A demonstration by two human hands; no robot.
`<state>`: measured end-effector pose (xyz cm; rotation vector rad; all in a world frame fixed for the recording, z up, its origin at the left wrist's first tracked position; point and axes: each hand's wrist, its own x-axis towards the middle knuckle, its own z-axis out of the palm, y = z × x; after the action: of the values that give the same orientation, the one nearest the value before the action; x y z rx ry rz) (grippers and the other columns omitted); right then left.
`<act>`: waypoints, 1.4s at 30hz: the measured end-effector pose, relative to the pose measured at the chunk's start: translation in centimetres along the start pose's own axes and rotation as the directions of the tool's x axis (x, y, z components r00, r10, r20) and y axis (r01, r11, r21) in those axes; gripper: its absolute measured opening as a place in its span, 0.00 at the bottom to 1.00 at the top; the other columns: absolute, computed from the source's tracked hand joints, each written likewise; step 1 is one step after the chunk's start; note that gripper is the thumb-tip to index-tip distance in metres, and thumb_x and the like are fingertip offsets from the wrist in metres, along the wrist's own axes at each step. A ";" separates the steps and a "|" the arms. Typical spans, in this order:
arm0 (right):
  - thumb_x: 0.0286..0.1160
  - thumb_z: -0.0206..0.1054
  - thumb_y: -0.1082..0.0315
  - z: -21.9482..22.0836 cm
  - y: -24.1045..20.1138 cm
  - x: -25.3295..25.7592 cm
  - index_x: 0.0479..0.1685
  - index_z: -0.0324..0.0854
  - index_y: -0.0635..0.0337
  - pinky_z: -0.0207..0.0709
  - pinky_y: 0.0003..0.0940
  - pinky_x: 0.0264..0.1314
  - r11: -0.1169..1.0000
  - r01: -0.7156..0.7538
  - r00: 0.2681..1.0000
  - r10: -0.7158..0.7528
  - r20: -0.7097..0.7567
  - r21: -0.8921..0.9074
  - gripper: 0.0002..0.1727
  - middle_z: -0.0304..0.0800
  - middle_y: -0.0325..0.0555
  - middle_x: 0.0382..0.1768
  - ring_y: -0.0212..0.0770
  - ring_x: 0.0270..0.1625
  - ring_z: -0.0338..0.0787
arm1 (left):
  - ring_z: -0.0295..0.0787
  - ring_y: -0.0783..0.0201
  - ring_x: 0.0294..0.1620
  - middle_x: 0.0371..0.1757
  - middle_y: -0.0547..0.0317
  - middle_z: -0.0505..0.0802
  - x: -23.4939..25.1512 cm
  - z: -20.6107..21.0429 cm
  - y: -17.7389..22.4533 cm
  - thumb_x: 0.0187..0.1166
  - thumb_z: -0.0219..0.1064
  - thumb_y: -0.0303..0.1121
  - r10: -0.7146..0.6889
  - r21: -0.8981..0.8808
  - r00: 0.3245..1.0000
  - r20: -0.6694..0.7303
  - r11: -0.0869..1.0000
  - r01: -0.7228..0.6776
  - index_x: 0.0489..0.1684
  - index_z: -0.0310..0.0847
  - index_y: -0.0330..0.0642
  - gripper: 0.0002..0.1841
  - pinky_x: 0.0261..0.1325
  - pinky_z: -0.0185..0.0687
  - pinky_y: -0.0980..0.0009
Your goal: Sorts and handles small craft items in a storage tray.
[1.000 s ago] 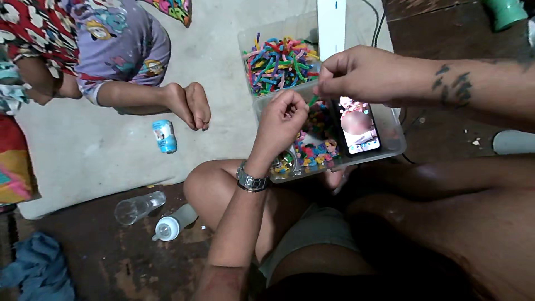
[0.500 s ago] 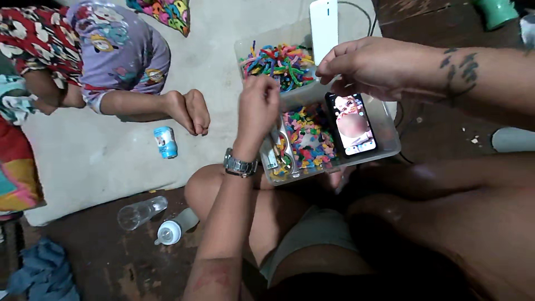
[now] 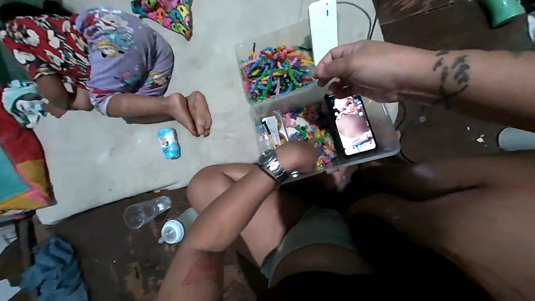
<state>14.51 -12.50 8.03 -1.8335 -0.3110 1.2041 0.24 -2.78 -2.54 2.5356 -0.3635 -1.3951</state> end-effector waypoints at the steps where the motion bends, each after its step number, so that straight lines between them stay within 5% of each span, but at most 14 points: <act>1: 0.89 0.58 0.63 0.2 -0.3 -0.5 0.54 0.79 0.53 0.78 0.25 0.43 1.000 -0.009 1.000 0.009 -0.010 -0.011 0.08 0.85 0.38 0.44 0.29 0.39 0.84 | 0.78 0.37 0.74 0.87 0.44 0.70 -0.3 0.0 0.1 0.86 0.61 0.40 0.021 0.000 1.000 -0.005 1.000 -0.021 0.78 0.77 0.48 0.23 0.66 0.76 0.35; 5: 0.92 0.50 0.70 2.7 -3.9 -5.6 0.66 0.75 0.63 0.76 0.32 0.55 0.990 -0.085 0.994 0.076 -0.078 -0.108 0.14 0.83 0.48 0.57 0.34 0.49 0.83 | 0.86 0.44 0.61 0.70 0.47 0.84 -0.1 0.1 -0.4 0.84 0.63 0.36 0.033 0.014 0.999 -0.041 0.999 -0.033 0.65 0.85 0.44 0.16 0.58 0.81 0.40; 9: 0.92 0.50 0.70 2.8 -4.1 -5.7 0.66 0.76 0.65 0.76 0.32 0.55 0.986 -0.089 0.994 0.078 -0.078 -0.141 0.14 0.84 0.50 0.57 0.35 0.49 0.83 | 0.83 0.39 0.64 0.68 0.40 0.85 -0.5 -0.3 -0.6 0.75 0.72 0.32 -0.115 0.096 0.980 -0.160 0.987 0.131 0.55 0.89 0.36 0.14 0.65 0.75 0.38; 11: 0.93 0.50 0.69 2.7 -3.8 -5.5 0.66 0.76 0.65 0.76 0.33 0.54 0.990 -0.076 0.995 0.067 -0.077 -0.120 0.15 0.84 0.49 0.56 0.36 0.48 0.83 | 0.82 0.37 0.66 0.73 0.38 0.81 -1.5 -1.4 -0.4 0.73 0.74 0.28 -0.128 0.027 0.969 -0.212 0.990 0.137 0.59 0.89 0.36 0.16 0.68 0.75 0.38; 15: 0.92 0.52 0.68 2.4 -3.1 -4.6 0.63 0.77 0.62 0.76 0.30 0.49 0.993 -0.077 0.995 0.071 -0.068 -0.086 0.13 0.84 0.45 0.52 0.32 0.42 0.82 | 0.87 0.41 0.59 0.66 0.41 0.85 -0.3 -2.1 -1.4 0.75 0.72 0.30 -0.121 -0.046 0.912 -0.391 0.993 0.112 0.59 0.87 0.37 0.16 0.56 0.85 0.43; 20: 0.89 0.59 0.63 0.3 0.3 0.4 0.54 0.78 0.53 0.79 0.25 0.42 1.000 -0.008 0.999 0.007 0.032 0.015 0.07 0.85 0.39 0.43 0.30 0.37 0.84 | 0.77 0.35 0.74 0.79 0.39 0.78 0.9 -1.1 -1.1 0.76 0.70 0.34 -0.147 0.057 0.975 -0.165 0.986 0.158 0.83 0.71 0.45 0.31 0.76 0.61 0.29; 26: 0.92 0.53 0.68 2.3 -2.9 -4.3 0.63 0.77 0.63 0.77 0.32 0.51 0.993 -0.090 0.995 0.086 -0.055 -0.081 0.13 0.84 0.47 0.53 0.35 0.44 0.83 | 0.69 0.35 0.82 0.88 0.39 0.68 0.7 0.3 0.1 0.81 0.68 0.36 -0.089 0.040 0.995 -0.038 0.995 0.090 0.89 0.63 0.43 0.34 0.78 0.65 0.36; 30: 0.91 0.53 0.69 2.5 -3.0 -4.5 0.62 0.77 0.63 0.76 0.32 0.51 0.993 -0.089 0.995 0.085 -0.053 -0.073 0.12 0.83 0.47 0.54 0.35 0.45 0.82 | 0.76 0.39 0.77 0.82 0.42 0.76 0.5 0.4 0.1 0.82 0.67 0.38 -0.080 0.051 0.994 -0.075 0.995 0.084 0.85 0.69 0.45 0.30 0.73 0.71 0.37; 38: 0.91 0.53 0.69 2.5 -3.2 -4.7 0.62 0.77 0.63 0.77 0.32 0.51 0.992 -0.096 0.994 0.091 -0.066 -0.077 0.12 0.83 0.47 0.54 0.35 0.45 0.82 | 0.75 0.39 0.78 0.83 0.41 0.75 0.2 0.2 0.0 0.82 0.65 0.36 -0.058 0.031 0.996 -0.063 0.998 0.060 0.84 0.70 0.44 0.28 0.73 0.70 0.38; 42: 0.91 0.54 0.67 2.4 -2.6 -4.0 0.62 0.77 0.63 0.77 0.32 0.51 0.995 -0.092 0.994 0.089 -0.068 -0.044 0.12 0.83 0.47 0.52 0.35 0.44 0.82 | 0.85 0.41 0.61 0.72 0.41 0.80 0.1 -0.2 -0.4 0.77 0.70 0.32 -0.047 -0.079 0.979 -0.197 0.996 0.032 0.63 0.84 0.39 0.17 0.59 0.82 0.41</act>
<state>11.15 -12.19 12.19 -1.9417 -0.2219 1.2038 0.45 -2.45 -2.62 2.6025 -0.2215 -1.1319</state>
